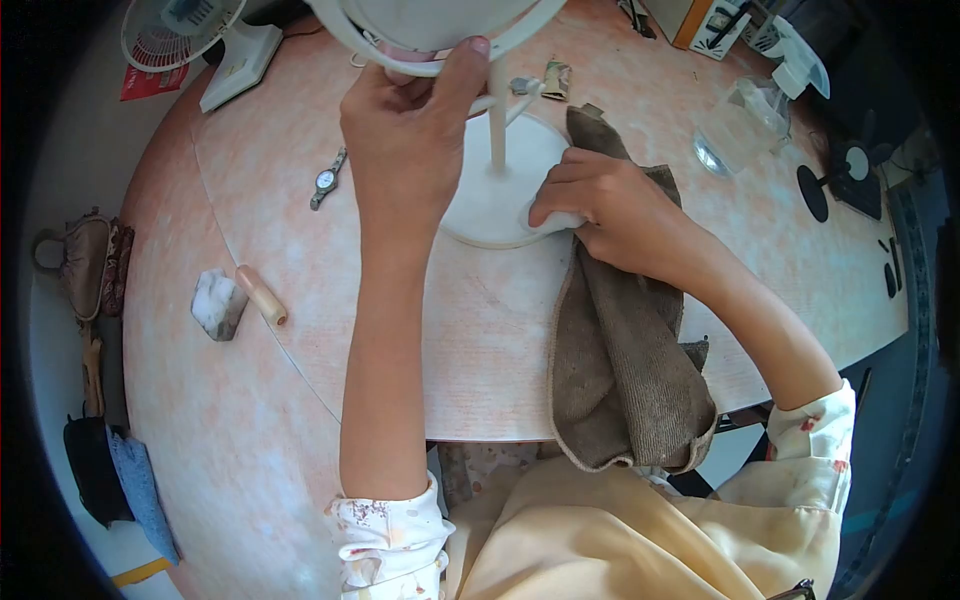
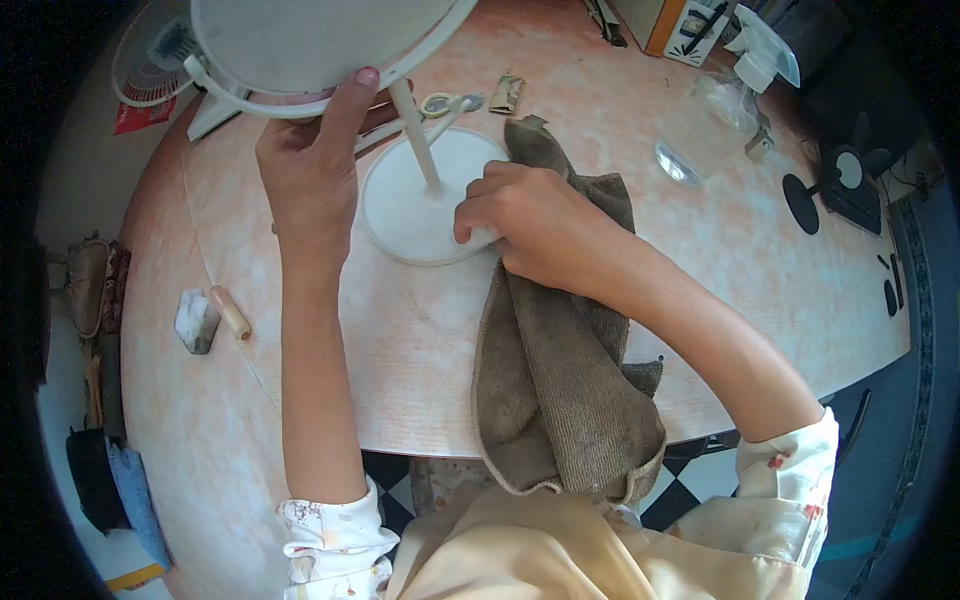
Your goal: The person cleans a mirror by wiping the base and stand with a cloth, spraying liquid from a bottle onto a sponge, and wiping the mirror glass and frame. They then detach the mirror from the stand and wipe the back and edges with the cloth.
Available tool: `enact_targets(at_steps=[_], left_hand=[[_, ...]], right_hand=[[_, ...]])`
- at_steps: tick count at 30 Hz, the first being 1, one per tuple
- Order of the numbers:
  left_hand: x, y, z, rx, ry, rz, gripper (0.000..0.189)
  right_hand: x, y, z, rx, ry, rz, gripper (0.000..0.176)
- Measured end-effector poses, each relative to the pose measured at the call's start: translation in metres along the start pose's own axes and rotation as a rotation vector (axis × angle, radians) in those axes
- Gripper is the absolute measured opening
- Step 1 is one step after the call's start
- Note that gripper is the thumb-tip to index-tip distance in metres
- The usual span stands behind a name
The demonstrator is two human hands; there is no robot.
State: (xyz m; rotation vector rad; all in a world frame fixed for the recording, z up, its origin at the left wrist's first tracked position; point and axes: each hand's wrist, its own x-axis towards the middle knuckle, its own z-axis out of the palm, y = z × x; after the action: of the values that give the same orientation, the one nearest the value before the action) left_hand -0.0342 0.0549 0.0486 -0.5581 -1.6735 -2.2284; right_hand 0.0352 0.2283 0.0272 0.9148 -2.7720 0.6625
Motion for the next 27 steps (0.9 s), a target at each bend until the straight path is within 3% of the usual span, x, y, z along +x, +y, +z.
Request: enact_targets(at_steps=[3, 6, 10, 16, 22, 25, 27], left_hand=[[0.0, 0.002, 0.005, 0.026, -0.017, -0.005, 0.023], [-0.001, 0.0, -0.003, 0.155, -0.049, -0.02, 0.029], [0.001, 0.001, -0.007, 0.064, -0.05, -0.013, 0.03], [0.006, 0.003, -0.006, 0.055, -0.098, -0.035, 0.033], [0.008, 0.003, -0.01, 0.083, -0.105, -0.05, 0.036], [0.011, 0.002, -0.01, 0.058, -0.124, -0.086, 0.035], [0.012, -0.001, -0.011, 0.036, -0.104, -0.088, 0.034]], right_hand=[[0.016, -0.003, 0.015, -0.022, 0.075, -0.064, 0.026], [0.05, -0.008, 0.06, -0.055, 0.342, -0.157, 0.027], [0.023, 0.001, 0.035, 0.1, 0.161, -0.159, 0.031], [0.011, 0.043, 0.008, -0.119, 0.227, -0.008, 0.032], [0.065, 0.068, 0.039, 0.068, 0.408, 0.264, 0.024], [0.071, 0.066, 0.031, 0.348, 0.387, 0.342, 0.024], [0.082, 0.081, 0.041, 0.437, 0.389, 0.166, 0.026]])
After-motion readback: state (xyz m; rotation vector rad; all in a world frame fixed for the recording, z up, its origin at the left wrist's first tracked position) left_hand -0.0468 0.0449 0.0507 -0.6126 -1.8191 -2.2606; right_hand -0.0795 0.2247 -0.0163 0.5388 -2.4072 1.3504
